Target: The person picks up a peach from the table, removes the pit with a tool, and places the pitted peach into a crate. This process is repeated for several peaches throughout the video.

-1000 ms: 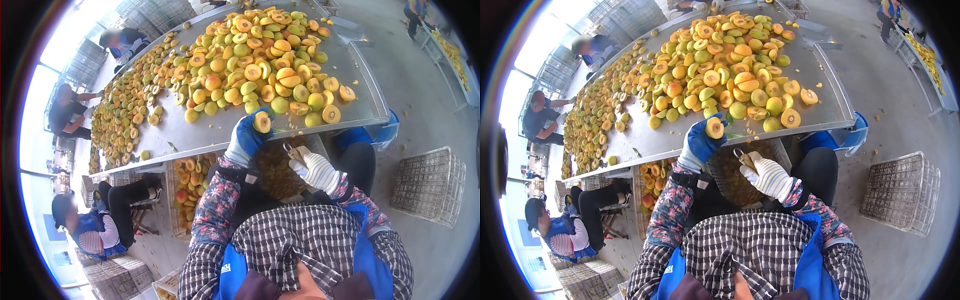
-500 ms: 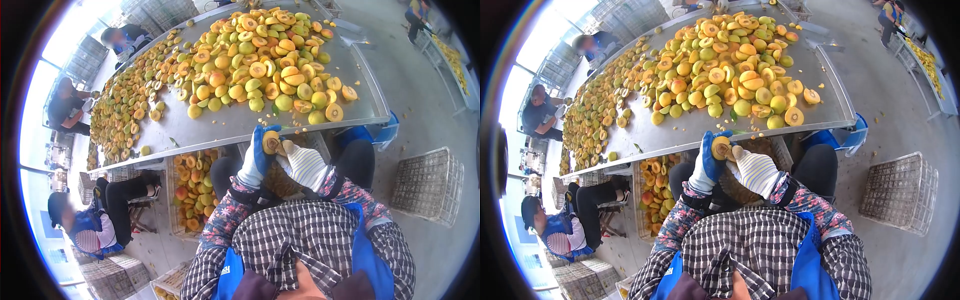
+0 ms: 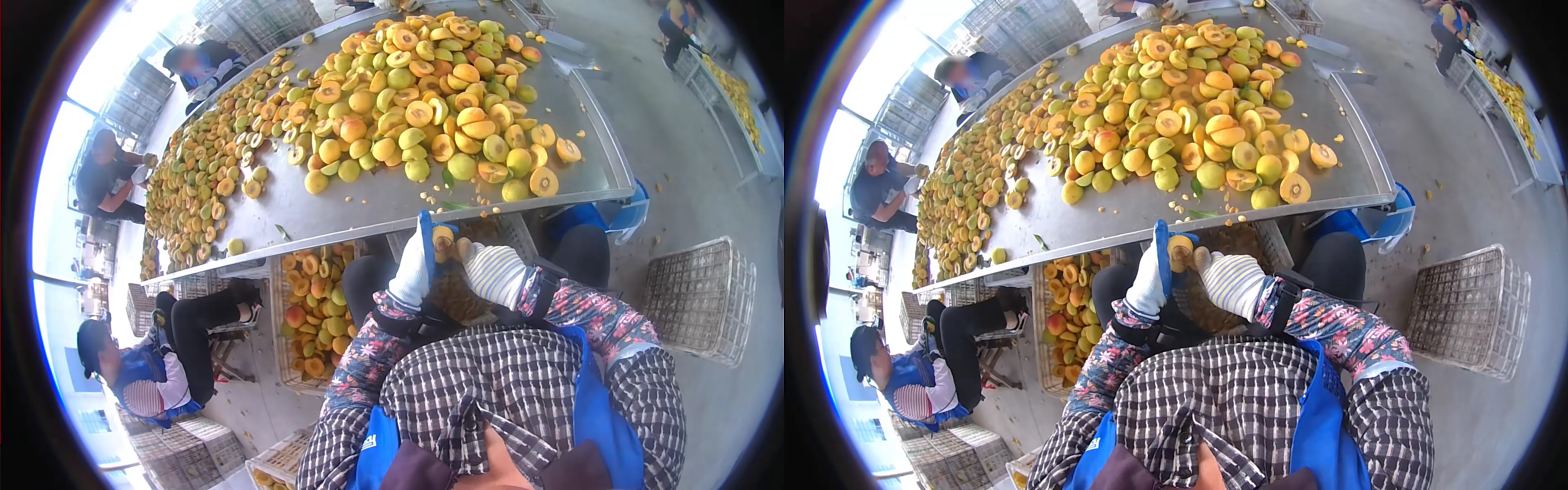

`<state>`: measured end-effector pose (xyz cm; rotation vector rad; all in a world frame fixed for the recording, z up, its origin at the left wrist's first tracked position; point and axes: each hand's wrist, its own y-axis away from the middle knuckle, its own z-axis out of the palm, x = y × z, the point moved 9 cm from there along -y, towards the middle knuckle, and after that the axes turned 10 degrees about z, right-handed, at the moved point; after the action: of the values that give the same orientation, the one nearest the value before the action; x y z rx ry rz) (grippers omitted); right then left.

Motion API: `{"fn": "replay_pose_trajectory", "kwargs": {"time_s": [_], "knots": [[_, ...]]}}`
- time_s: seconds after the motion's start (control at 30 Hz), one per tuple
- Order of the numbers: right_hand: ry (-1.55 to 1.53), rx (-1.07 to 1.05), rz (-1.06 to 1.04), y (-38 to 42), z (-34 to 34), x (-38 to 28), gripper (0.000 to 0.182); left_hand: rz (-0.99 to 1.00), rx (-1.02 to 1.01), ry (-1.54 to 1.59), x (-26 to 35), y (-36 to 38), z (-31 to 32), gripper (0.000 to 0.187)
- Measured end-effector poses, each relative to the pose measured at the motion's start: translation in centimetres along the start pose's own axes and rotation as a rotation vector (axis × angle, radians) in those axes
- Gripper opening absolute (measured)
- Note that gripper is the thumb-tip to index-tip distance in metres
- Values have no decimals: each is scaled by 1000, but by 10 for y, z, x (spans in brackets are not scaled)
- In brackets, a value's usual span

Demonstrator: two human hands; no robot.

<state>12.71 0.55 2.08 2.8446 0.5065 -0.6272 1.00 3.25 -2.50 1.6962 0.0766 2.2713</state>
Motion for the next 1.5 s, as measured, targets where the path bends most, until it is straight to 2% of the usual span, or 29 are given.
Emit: {"fn": "replay_pose_trajectory", "kwargs": {"time_s": [0.13,0.17,0.23,0.3,0.33,0.4,0.43,0.5,0.53,0.57,0.63,0.67,0.73,0.77,0.83,0.87,0.9,0.97,1.0,1.03,1.1,1.17,1.2,1.23,1.3,1.33,1.37,1.43,1.5], "knots": [[-161,-86,-70,3,0,-5,28,-74,7,66,-15,0,-2,57],[-163,-82,-71,3,8,-2,28,92,45,-41,-3,-2,-2,50],[-378,59,-56,-1,14,7,30,429,121,-253,25,4,5,37],[-435,93,-66,-5,12,7,30,485,212,-277,31,11,9,36],[-380,89,-101,-4,8,3,30,488,217,-276,28,8,5,36],[-334,76,-126,4,1,-3,30,499,188,-78,11,2,-7,40],[-263,4,-105,1,-2,-3,30,498,190,-77,5,-3,-15,40],[-191,-66,-84,-3,4,3,31,248,9,-48,-14,-16,-13,48],[-277,-111,-92,-6,14,8,32,197,-43,-90,-7,-13,-7,53],[-361,-159,-102,-6,22,11,33,198,-39,-87,-9,-15,-11,53],[-287,-114,-130,-2,17,6,35,134,-89,-96,-14,-18,-12,54],[-369,-77,-143,-3,14,6,35,140,-80,-93,-16,-17,-11,54],[-567,-23,-150,-4,11,7,37,228,45,338,-3,-10,1,53],[-565,-22,-155,-5,11,7,37,234,46,337,-3,-8,7,53],[-615,-108,-26,-6,9,5,38,578,163,-177,24,3,3,54],[-617,-111,-24,-6,15,8,38,479,226,-137,13,-1,-6,60],[-605,-108,-90,-5,17,6,38,473,227,-137,16,0,-10,60],[-593,-105,-152,-5,19,9,38,260,22,-3,6,-7,-4,69],[-552,-194,-159,-4,22,7,38,194,30,1,12,-4,3,76],[-511,-284,-167,-2,27,5,37,190,29,5,17,-4,4,76],[-484,-257,-173,0,30,1,38,36,-25,28,10,-4,8,81],[-767,-135,-193,1,22,-4,40,42,-25,53,8,-7,5,86],[-952,-426,64,6,33,-4,41,93,-34,18,11,-7,4,87],[-956,-429,65,4,37,-1,41,141,-44,-18,14,-6,3,88],[-836,-368,-4,-5,34,3,43,140,-33,-26,12,-8,-1,89],[-662,-168,-119,-7,14,4,44,143,-28,-29,11,-9,-2,89],[-664,-167,-116,-4,12,3,44,140,-31,-30,11,-11,-2,89],[-278,-20,-72,4,5,0,43,109,-3,-13,10,-13,-1,90],[-366,51,-112,5,20,5,40,116,-6,-24,15,-11,3,87]]}}
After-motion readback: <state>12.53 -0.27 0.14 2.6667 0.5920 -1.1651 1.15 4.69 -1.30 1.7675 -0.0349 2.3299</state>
